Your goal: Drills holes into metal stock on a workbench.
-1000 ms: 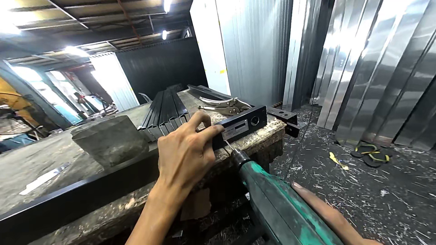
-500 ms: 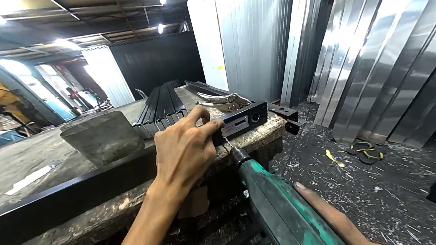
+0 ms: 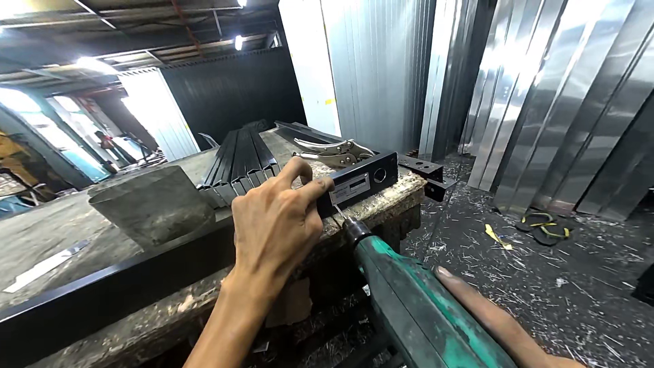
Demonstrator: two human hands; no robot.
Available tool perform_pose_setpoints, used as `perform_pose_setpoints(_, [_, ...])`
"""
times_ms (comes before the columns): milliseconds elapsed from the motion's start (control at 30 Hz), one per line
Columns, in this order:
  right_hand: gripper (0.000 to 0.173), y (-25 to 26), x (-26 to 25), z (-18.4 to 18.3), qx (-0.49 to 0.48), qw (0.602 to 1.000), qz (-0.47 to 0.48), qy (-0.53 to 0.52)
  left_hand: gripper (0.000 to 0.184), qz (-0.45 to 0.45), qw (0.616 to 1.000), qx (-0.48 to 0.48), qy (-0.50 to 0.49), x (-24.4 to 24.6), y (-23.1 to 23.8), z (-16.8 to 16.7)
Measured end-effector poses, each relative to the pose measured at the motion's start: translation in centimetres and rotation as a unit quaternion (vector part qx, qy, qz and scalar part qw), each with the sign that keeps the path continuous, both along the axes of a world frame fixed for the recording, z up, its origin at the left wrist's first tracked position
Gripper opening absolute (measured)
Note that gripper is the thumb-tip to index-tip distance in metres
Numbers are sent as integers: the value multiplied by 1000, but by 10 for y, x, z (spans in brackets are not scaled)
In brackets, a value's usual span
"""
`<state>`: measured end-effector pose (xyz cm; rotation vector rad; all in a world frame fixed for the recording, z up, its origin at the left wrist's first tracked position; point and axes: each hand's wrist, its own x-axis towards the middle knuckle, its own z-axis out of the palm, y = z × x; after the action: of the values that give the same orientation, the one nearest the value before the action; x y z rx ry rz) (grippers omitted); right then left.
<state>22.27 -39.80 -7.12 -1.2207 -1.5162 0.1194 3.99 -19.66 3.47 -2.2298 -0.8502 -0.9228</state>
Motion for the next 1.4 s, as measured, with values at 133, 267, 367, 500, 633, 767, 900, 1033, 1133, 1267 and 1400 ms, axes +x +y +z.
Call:
perform_pose_setpoints(133, [80,1,0,-1,5,1000,1,2,37,6,1000,4,-2,0,3,0])
perform_pose_setpoints(267, [83,2,2,-5,11,1000,2,10,37,5,1000,5,-2,0,3,0])
perform_pose_setpoints(367, [83,1,3,-3,0,1000,3,2,37,5,1000,3,-3,0,3,0])
perform_pose_setpoints(500, [80,-3,2,3,-17,1000,-5,-12,37,8,1000,2,-3,1,3,0])
perform_pose_setpoints(633, [78,-2,1,5,-12,1000,-8,-14,38,13,1000,-4,-9,1,2,1])
perform_pose_setpoints(767, [76,-2,1,6,-7,1000,-16,-17,37,11,1000,-5,-11,2,2,1])
perform_pose_setpoints(900, [75,-2,0,7,-4,1000,-22,-17,36,8,1000,-3,-15,2,3,1])
perform_pose_setpoints(1033, [76,-1,1,5,-6,1000,-19,-13,31,7,1000,-5,-10,1,1,0])
perform_pose_setpoints(1133, [80,3,4,-4,-1,1000,-9,-2,28,14,1000,-2,-10,2,0,-1])
perform_pose_setpoints(1267, [76,-2,2,7,-19,999,-20,-20,26,5,1000,5,-21,-1,1,-2])
perform_pose_setpoints(1400, [76,-1,2,5,-15,1000,-17,-16,29,-1,1000,3,-26,-1,0,-1])
